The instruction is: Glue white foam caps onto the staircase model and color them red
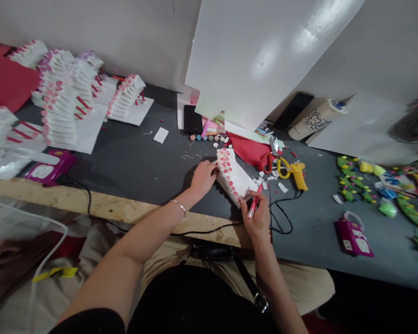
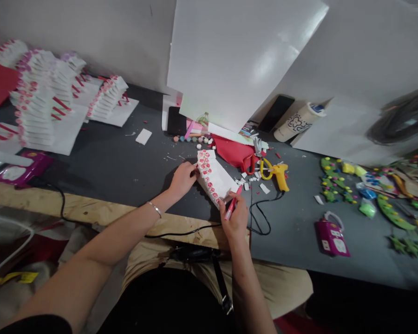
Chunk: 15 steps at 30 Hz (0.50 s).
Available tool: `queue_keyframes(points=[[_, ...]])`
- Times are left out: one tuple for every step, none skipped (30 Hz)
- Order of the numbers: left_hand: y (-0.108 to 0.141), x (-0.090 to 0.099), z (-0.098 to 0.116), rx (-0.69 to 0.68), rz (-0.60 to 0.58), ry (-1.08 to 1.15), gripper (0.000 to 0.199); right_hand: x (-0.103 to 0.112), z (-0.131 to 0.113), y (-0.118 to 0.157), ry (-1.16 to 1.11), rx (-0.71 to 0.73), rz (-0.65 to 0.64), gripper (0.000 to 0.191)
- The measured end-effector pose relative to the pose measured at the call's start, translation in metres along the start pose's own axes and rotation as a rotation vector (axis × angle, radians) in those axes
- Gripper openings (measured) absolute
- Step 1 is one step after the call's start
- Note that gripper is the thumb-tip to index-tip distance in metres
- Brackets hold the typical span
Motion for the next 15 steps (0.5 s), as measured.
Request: queue_keyframes(points=[[0.0001, 0.0002, 0.0006, 0.006, 0.002, -0.005, 0.017, 0.0003, 0.0002, 0.0001, -0.004, 0.002, -0.001, 0.049], [0.0002, 0.0004, 0.0011, 0.013, 0.004, -0.009, 0.017, 0.0006, 0.0005, 0.0003, -0.008, 0.001, -0.002, 0.049], [0.0002, 0.0006, 0.0015, 0.021, 0.007, -0.014, 0.017, 0.0009, 0.0008, 0.0004, -0.01, -0.001, -0.002, 0.049], [0.0002, 0.0009, 0.0018, 0.024, 0.01, -0.021, 0.017, 0.0012, 0.0013, 0.0006, -0.009, -0.004, -0.004, 0.05], [0.0003, 0.0013, 0.0021, 0.021, 0.016, -0.029, 0.016, 0.0015, 0.0017, 0.0008, -0.007, -0.007, -0.01, 0.05], [0.0005, 0.0017, 0.0022, 0.014, 0.026, -0.038, 0.015, 0.0017, 0.0021, 0.0009, -0.005, -0.01, -0.015, 0.051], [0.0009, 0.0021, 0.0024, 0.004, 0.035, -0.046, 0.015, 0.0019, 0.0025, 0.0011, -0.005, -0.01, -0.022, 0.051], [0.0014, 0.0025, 0.0025, -0.006, 0.043, -0.051, 0.014, 0.0021, 0.0028, 0.0012, -0.008, -0.008, -0.028, 0.051], [0.0022, 0.0028, 0.0027, -0.016, 0.047, -0.053, 0.014, 0.0023, 0.0033, 0.0012, -0.012, -0.007, -0.032, 0.05], [0.003, 0.0029, 0.003, -0.025, 0.046, -0.051, 0.014, 0.0025, 0.0039, 0.0012, -0.015, -0.007, -0.035, 0.05], [0.0038, 0.0028, 0.0034, -0.031, 0.037, -0.047, 0.015, 0.0027, 0.0045, 0.0011, -0.016, -0.006, -0.036, 0.05], [0.0046, 0.0026, 0.0039, -0.034, 0.026, -0.042, 0.015, 0.0029, 0.0053, 0.001, -0.014, -0.006, -0.036, 0.05], [0.0052, 0.0023, 0.0046, -0.035, 0.013, -0.039, 0.015, 0.0031, 0.0061, 0.0009, -0.01, -0.008, -0.039, 0.051], [0.0058, 0.002, 0.0054, -0.035, 0.001, -0.039, 0.014, 0.0032, 0.0068, 0.0009, -0.005, -0.011, -0.044, 0.051], [0.0062, 0.0017, 0.0061, -0.034, -0.01, -0.04, 0.014, 0.0032, 0.0075, 0.0009, 0.002, -0.015, -0.051, 0.051]])
Point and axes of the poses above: each hand's wrist, its own y-axis away from the middle knuckle, its own x-axis out of the back of the hand, z = x × y, the point moved 2 cm from there along -y, towards the middle knuckle, and after that the axes turned 5 degrees about z, right-handed, at the moved point
